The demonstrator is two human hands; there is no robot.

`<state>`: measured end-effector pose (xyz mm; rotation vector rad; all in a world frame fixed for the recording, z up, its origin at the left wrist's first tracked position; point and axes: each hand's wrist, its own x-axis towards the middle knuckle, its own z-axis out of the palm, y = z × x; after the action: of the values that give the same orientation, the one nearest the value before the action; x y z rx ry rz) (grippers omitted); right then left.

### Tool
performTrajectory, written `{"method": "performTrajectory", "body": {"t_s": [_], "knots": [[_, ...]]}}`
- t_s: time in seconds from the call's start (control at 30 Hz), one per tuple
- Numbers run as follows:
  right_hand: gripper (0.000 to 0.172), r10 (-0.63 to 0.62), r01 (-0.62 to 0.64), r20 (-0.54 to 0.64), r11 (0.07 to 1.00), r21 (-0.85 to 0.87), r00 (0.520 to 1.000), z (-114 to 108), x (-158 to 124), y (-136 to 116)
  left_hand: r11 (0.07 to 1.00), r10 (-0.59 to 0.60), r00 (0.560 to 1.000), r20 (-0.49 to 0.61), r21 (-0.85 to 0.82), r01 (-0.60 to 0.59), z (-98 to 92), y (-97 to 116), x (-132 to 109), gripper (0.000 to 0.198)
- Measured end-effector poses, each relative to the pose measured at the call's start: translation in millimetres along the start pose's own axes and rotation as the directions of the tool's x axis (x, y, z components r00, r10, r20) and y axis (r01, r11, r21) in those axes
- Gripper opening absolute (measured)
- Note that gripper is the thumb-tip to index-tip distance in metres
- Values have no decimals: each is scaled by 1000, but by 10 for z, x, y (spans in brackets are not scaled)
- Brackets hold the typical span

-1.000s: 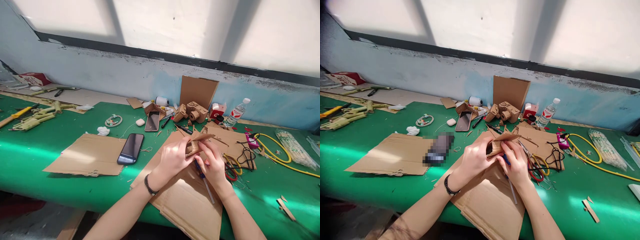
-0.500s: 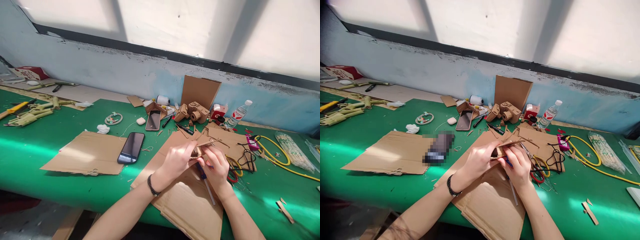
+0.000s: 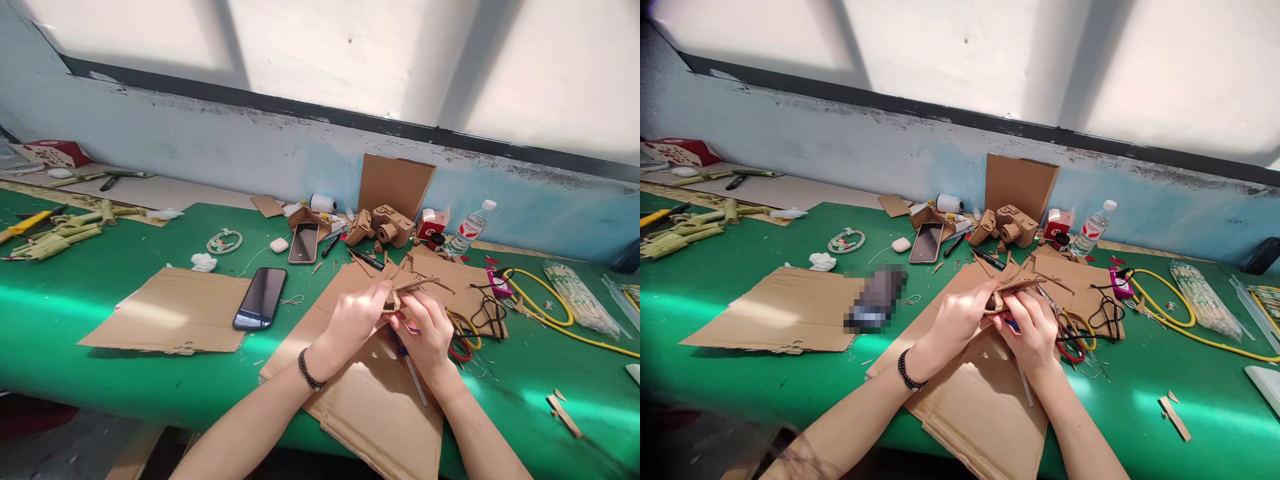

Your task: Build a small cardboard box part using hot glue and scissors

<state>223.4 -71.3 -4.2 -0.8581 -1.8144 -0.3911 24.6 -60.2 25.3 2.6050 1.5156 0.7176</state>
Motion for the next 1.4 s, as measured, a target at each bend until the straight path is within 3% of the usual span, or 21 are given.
{"method": "performTrajectory", "body": {"t_s": [0.47, 0.6, 0.7, 0.8, 0.9, 1.0, 1.13, 1.2, 1.27, 1.4], "knots": [[40, 62, -62, -8, 998, 22, 998, 23, -20, -17, 996, 20, 1000, -21, 88, -18, -1, 23, 47, 45], [41, 57, -57, -34, 998, 26, 998, 52, -27, 10, 997, 14, 996, -83, 77, -7, 54, -15, 28, 50], [36, 45, -44, -27, 998, 40, 999, 42, -28, 62, 996, -54, 988, -145, -75, 44, 48, -93, 31, 56], [27, 60, -59, -26, 998, 16, 998, 6, -48, 169, 925, -248, 954, -167, -334, 182, -39, -205, 55, 64], [23, 196, -194, -61, 981, 25, 979, -13, -88, 284, 784, -449, 879, -161, -542, 301, -153, -318, 92, 65], [31, 382, -375, -5, 910, 178, 924, 24, -131, 336, 667, -515, 838, -178, -697, 262, -203, -388, 122, 63], [51, 476, -492, 156, 748, 446, 865, 109, -177, 311, 484, -488, 871, -50, -846, 223, -124, -364, 136, 83], [54, 483, -520, 212, 702, 486, 850, 126, -191, 293, 431, -423, 906, -12, -882, 190, -56, -322, 129, 94], [49, 494, -535, 217, 713, 452, 842, 119, -198, 285, 447, -362, 932, -31, -883, 145, 2, -289, 114, 88], [36, 491, -510, 145, 800, 316, 859, 84, -207, 287, 577, -327, 942, -73, -805, 137, 59, -298, 79, 56]]}}
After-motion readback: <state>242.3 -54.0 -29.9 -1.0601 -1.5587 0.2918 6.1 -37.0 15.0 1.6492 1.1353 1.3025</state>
